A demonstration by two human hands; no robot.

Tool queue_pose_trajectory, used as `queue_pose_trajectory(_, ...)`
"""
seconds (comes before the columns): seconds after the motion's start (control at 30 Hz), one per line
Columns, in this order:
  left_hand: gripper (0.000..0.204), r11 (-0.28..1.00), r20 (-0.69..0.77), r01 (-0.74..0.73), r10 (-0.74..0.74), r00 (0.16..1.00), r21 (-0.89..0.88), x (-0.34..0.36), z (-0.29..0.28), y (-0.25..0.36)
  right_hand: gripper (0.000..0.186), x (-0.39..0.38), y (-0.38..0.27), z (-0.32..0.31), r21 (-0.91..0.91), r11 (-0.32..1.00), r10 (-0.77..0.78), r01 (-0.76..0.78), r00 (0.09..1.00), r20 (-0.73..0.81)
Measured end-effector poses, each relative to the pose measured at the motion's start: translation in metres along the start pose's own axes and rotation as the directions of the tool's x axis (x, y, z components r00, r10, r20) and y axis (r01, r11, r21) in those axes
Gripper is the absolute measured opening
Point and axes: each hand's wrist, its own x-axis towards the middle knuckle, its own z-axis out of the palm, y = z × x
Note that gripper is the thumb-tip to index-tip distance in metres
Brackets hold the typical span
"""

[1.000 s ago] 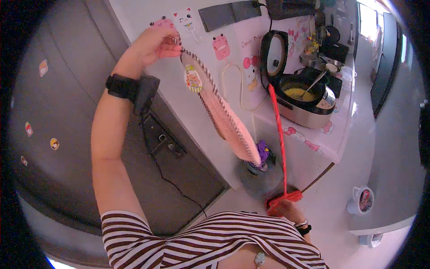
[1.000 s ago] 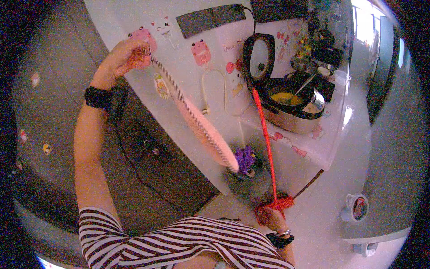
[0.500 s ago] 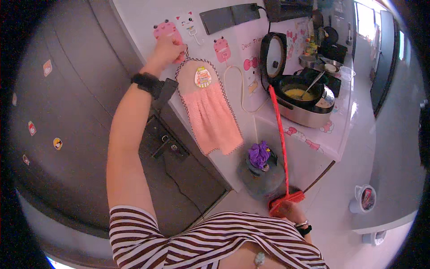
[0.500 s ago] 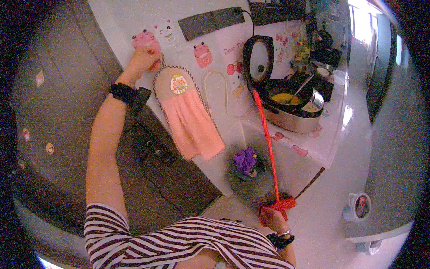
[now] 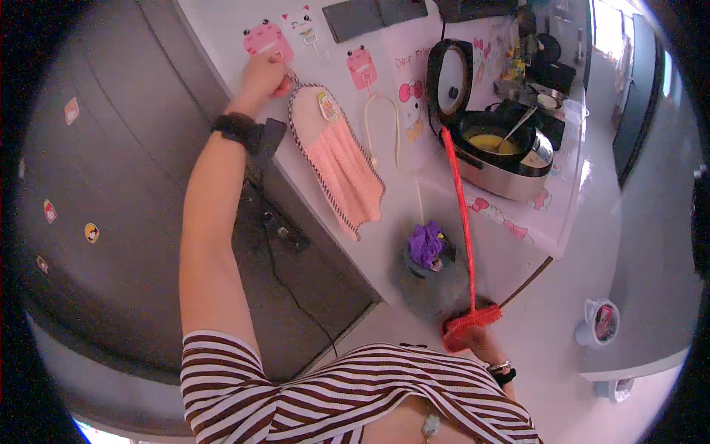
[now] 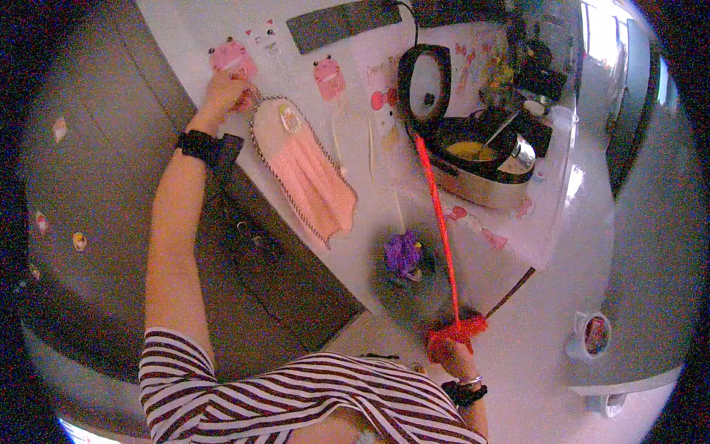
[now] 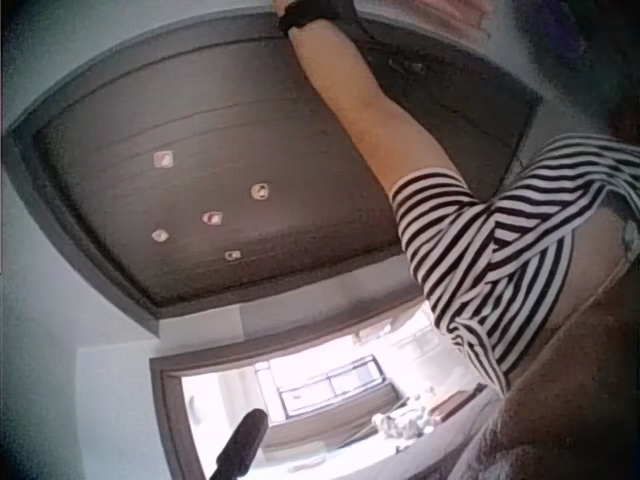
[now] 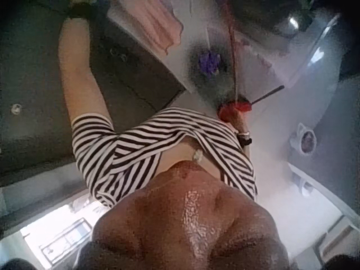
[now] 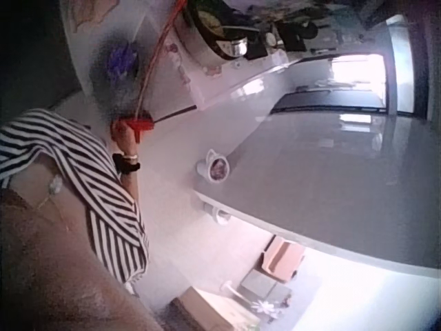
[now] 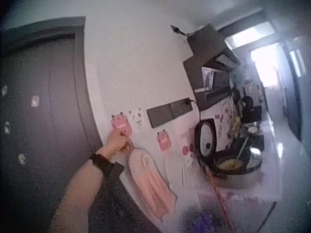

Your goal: Hanging various items of clothing on a drying rack on a balcony.

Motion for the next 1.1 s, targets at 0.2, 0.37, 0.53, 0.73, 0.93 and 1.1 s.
queue_pose_trajectory(0.2,0.017,0.8,-0.1,-0.085,0.178,0.979,0.594,-0.02,0.001,0.002,0.018,0.003,0.01,-0.002,-0.232,0.971,-0.006,0.06,0.974,0.225)
queue_pose_trajectory(0.37,0.023,0.87,-0.183,-0.231,0.337,0.924,0.435,-0.134,0.021,-0.02,0.022,0.015,0.014,0.008,-0.091,0.992,0.116,-0.091,0.939,0.325)
queue_pose_trajectory(0.53,0.02,0.969,0.587,0.161,-0.243,0.773,0.189,-0.358,0.084,-0.126,0.025,0.018,0.001,0.019,-0.129,0.988,-0.001,0.081,0.849,0.528)
queue_pose_trajectory(0.73,0.03,0.779,0.728,0.272,-0.626,0.279,0.565,-0.728,0.121,-0.251,0.027,0.026,-0.003,0.046,-0.123,0.971,-0.023,0.207,0.588,0.809)
queue_pose_trajectory(0.93,0.046,0.742,0.567,0.488,-0.668,0.482,0.46,-0.908,0.09,-0.261,0.039,0.042,-0.005,0.112,0.073,0.428,-0.151,0.901,-0.009,0.989)
queue_pose_trajectory(1.1,0.034,0.433,-0.183,0.803,-0.901,0.392,-0.41,-0.935,0.02,-0.164,0.037,-0.016,-0.078,0.193,0.106,0.475,-0.148,0.873,-0.039,0.988)
